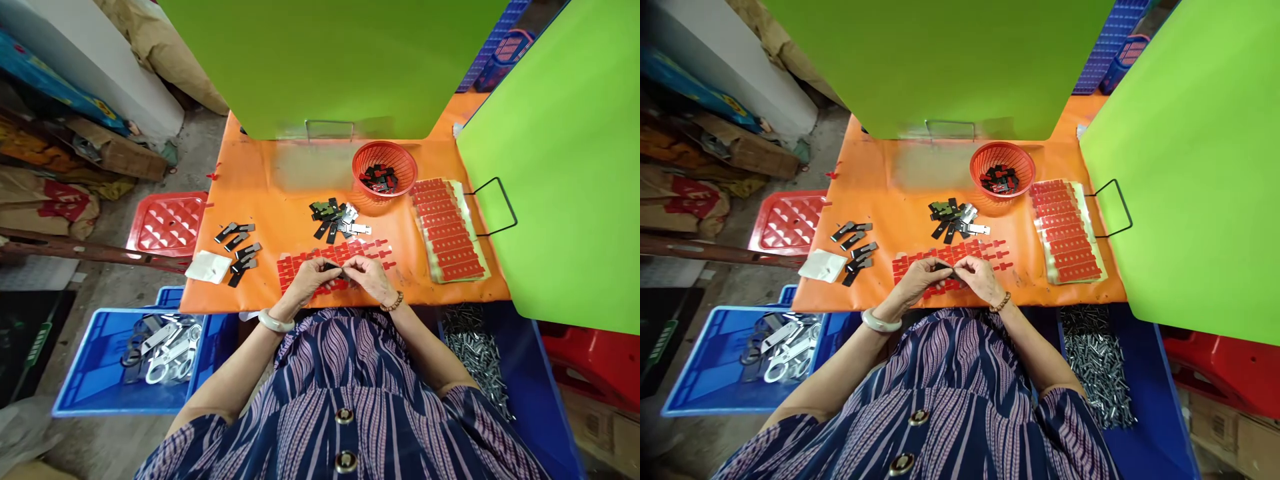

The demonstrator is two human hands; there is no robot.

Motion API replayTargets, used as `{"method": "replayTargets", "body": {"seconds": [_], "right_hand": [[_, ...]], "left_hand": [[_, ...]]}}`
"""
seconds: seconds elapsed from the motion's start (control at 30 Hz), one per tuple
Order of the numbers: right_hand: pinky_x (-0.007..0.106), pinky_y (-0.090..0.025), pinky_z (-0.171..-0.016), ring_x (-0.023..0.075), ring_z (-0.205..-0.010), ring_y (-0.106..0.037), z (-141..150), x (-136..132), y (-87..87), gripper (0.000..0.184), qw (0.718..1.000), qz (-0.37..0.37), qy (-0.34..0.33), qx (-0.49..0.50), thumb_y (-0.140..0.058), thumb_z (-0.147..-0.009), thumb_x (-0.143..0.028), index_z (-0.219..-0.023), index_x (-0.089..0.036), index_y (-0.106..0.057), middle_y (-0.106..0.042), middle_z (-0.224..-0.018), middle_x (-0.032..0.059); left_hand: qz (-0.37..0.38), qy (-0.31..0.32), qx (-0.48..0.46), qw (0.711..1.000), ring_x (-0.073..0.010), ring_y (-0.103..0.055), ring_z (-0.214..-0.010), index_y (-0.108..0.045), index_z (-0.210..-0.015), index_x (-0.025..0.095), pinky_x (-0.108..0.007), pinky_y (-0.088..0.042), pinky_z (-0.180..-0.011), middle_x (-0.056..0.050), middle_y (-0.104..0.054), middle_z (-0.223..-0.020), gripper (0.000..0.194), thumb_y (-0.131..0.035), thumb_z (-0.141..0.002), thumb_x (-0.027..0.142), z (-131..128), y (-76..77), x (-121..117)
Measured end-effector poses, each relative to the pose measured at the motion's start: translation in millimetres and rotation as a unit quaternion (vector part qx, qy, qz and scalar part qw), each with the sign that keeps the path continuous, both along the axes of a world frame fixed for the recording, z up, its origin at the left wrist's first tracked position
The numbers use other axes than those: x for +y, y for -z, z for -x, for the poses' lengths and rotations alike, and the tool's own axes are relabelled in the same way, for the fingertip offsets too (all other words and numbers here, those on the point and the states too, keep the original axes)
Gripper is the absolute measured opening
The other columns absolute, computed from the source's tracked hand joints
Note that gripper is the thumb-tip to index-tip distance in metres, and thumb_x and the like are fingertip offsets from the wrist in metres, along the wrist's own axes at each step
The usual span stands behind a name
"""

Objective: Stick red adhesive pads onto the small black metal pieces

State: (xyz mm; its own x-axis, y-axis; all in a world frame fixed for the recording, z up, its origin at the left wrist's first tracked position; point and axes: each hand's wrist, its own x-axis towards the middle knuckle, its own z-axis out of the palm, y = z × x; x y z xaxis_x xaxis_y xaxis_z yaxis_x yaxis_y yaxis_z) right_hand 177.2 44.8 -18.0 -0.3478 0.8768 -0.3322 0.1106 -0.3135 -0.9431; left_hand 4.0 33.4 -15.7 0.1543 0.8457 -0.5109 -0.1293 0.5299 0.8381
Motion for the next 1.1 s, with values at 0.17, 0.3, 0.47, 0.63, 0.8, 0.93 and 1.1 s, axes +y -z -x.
{"method": "replayTargets", "body": {"seconds": [0.17, 0.3, 0.47, 0.63, 0.8, 0.93, 1.1], "right_hand": [[0.025, -0.048, -0.055, 0.0108, -0.053, -0.057, -11.7, -2.8, 13.1, 0.017, 0.994, -0.023, -0.099, -0.046, -0.063, -0.08, -0.036, -0.078, -0.02, -0.065, -0.062, -0.064, -0.0025], [0.027, -0.047, -0.058, 0.0134, -0.057, -0.058, -19.0, 5.6, 17.2, 0.017, 0.987, -0.06, -0.12, -0.087, -0.06, -0.084, -0.036, -0.08, -0.021, -0.067, -0.063, -0.067, -0.0008], [0.035, -0.051, -0.076, 0.0194, -0.075, -0.06, -19.4, 35.5, 29.5, 0.015, 0.935, -0.227, 0.086, -0.257, -0.054, -0.087, -0.027, -0.084, -0.019, -0.066, -0.064, -0.087, 0.0071], [0.039, -0.05, -0.083, 0.0238, -0.087, -0.057, -10.3, 51.2, 50.6, 0.016, 0.884, -0.274, 0.097, -0.367, -0.053, -0.085, -0.018, -0.092, -0.019, -0.068, -0.059, -0.096, 0.0105], [0.038, -0.047, -0.08, 0.0253, -0.091, -0.055, -5.0, 49.8, 58.2, 0.016, 0.865, -0.292, 0.094, -0.398, -0.05, -0.088, -0.018, -0.088, -0.02, -0.066, -0.058, -0.096, 0.0104], [0.035, -0.045, -0.074, 0.0227, -0.083, -0.054, -7.3, 59.6, 55.4, 0.012, 0.873, -0.282, 0.059, -0.392, -0.05, -0.084, -0.014, -0.079, -0.02, -0.06, -0.057, -0.091, 0.0082], [0.034, -0.044, -0.074, 0.0207, -0.078, -0.051, -7.0, 69.1, 55.1, 0.016, 0.882, -0.273, 0.033, -0.383, -0.045, -0.078, -0.007, -0.074, -0.022, -0.05, -0.054, -0.083, 0.0051]], "left_hand": [[0.058, 0.117, -0.001, 0.991, -0.0087, -0.06, -0.048, -0.068, -0.072, 0.016, -0.019, -0.051, -0.05, 0.0, -0.068, -0.057, 0.014, -0.077, -0.071, 0.027, 5.6, 9.7, -7.5], [0.077, 0.142, -0.014, 0.987, -0.0076, -0.061, -0.047, -0.065, -0.072, 0.014, -0.018, -0.051, -0.049, -0.001, -0.07, -0.06, 0.011, -0.074, -0.075, 0.02, 3.6, 15.5, -7.4], [0.074, 0.019, -0.034, 0.996, -0.0095, -0.065, -0.048, -0.057, -0.075, 0.015, -0.018, -0.054, -0.05, -0.003, -0.071, -0.062, 0.016, -0.072, -0.079, 0.019, 1.6, 19.1, -1.9], [0.061, -0.081, -0.043, 0.994, -0.0133, -0.069, -0.052, -0.051, -0.079, 0.015, -0.02, -0.056, -0.051, -0.004, -0.071, -0.063, 0.02, -0.069, -0.084, 0.021, 3.8, 23.2, 2.9], [0.071, -0.104, -0.031, 0.992, -0.0131, -0.07, -0.053, -0.05, -0.079, 0.014, -0.02, -0.057, -0.053, -0.004, -0.071, -0.062, 0.016, -0.064, -0.087, 0.014, 7.5, 31.4, 2.3], [0.078, -0.101, -0.036, 0.991, -0.0133, -0.07, -0.054, -0.05, -0.079, 0.014, -0.019, -0.057, -0.053, -0.005, -0.071, -0.063, 0.015, -0.063, -0.088, 0.014, 8.5, 34.2, 1.6], [0.079, -0.105, -0.038, 0.991, -0.0139, -0.07, -0.053, -0.05, -0.079, 0.014, -0.021, -0.057, -0.054, -0.005, -0.071, -0.064, 0.016, -0.065, -0.087, 0.015, 8.4, 35.1, 1.2]]}}
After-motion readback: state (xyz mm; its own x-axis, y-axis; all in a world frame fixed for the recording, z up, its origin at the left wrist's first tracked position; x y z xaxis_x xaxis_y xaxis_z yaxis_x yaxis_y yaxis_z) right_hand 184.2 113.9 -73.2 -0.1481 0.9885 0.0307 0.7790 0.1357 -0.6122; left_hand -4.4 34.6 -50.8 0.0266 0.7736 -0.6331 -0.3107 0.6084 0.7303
